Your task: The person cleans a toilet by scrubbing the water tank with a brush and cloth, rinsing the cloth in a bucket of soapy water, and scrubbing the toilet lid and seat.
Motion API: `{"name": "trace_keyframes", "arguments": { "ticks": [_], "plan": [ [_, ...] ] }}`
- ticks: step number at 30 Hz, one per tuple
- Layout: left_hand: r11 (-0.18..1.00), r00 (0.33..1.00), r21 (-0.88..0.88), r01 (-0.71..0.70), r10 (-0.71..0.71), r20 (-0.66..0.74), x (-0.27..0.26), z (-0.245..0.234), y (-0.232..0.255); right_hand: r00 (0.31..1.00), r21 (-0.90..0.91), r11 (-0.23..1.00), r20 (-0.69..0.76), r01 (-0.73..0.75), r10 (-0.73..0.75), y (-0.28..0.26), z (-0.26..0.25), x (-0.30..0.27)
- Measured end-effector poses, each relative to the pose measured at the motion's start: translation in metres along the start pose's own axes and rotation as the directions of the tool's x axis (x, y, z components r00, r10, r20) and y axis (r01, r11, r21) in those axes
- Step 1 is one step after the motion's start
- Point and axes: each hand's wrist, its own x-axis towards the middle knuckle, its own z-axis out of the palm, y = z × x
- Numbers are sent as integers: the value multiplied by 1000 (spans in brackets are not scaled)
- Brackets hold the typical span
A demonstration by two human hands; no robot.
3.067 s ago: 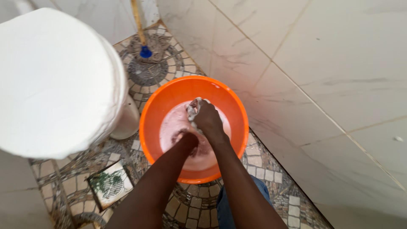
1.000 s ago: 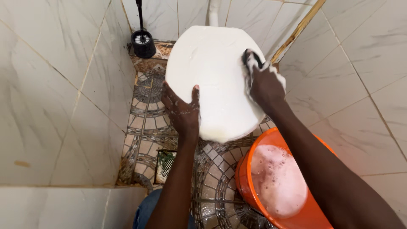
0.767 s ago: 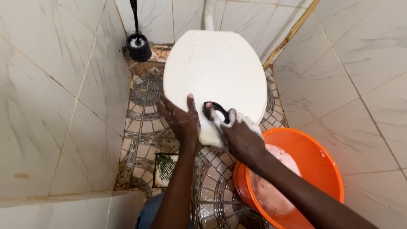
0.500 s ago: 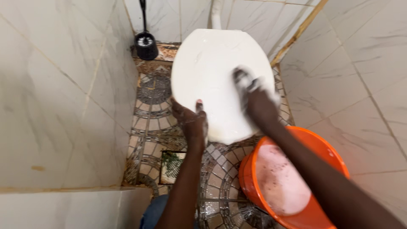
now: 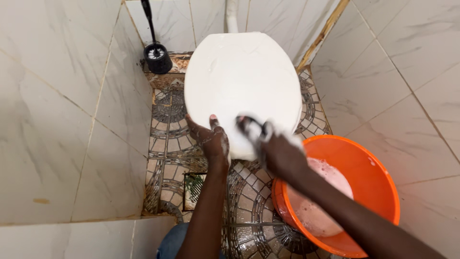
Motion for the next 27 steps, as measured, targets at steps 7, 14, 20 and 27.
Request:
{"name": "trace_keyframes", "arguments": {
  "ticks": [7, 14, 20, 27],
  "plan": [
    [997, 989, -68, -22, 31, 146, -7, -9, -8, 720, -431, 895, -584, 115, -374, 15, -46, 8],
    [972, 955, -116, 206, -173, 241, -17, -20, 9, 930, -298, 906, -119, 299, -347, -40, 23, -78],
    [925, 927, -191, 328, -277, 252, -29, -23, -4, 917, -168, 980, -366, 106, -162, 3, -31, 21],
    [742, 765, -293, 603, -434, 476, -14, -28, -7, 985, -205, 966, -35, 156, -166, -17, 6, -61]
  ]
}}
